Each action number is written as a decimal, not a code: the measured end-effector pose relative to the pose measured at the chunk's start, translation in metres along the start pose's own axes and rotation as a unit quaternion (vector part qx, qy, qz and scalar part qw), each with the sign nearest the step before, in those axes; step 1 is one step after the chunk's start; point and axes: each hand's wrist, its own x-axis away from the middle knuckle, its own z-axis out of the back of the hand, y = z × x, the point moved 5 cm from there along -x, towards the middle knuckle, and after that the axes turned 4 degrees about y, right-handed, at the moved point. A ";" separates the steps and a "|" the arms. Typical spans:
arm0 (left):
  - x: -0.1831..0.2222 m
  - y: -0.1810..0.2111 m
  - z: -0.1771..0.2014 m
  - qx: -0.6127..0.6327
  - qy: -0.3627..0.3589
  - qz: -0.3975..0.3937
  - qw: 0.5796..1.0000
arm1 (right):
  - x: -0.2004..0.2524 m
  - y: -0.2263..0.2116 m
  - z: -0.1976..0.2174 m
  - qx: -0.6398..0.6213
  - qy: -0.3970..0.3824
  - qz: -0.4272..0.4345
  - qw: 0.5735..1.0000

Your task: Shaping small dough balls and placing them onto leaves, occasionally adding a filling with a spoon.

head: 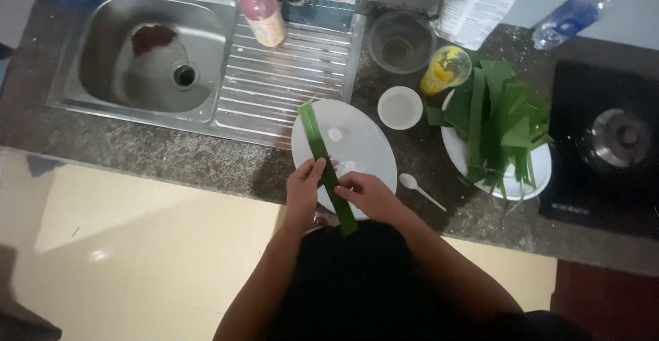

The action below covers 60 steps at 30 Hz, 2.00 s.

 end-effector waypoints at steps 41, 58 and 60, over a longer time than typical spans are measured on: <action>-0.058 -0.125 0.111 -0.031 0.122 0.145 0.981 | 0.024 0.096 0.010 0.183 0.127 -0.076 0.972; -0.058 -0.091 0.029 -0.505 0.045 -0.403 0.762 | 0.043 0.095 0.027 0.210 0.216 -0.036 0.953; -0.042 -0.061 -0.017 -0.682 -0.097 -0.321 0.650 | 0.044 0.100 0.024 0.192 0.208 -0.052 0.958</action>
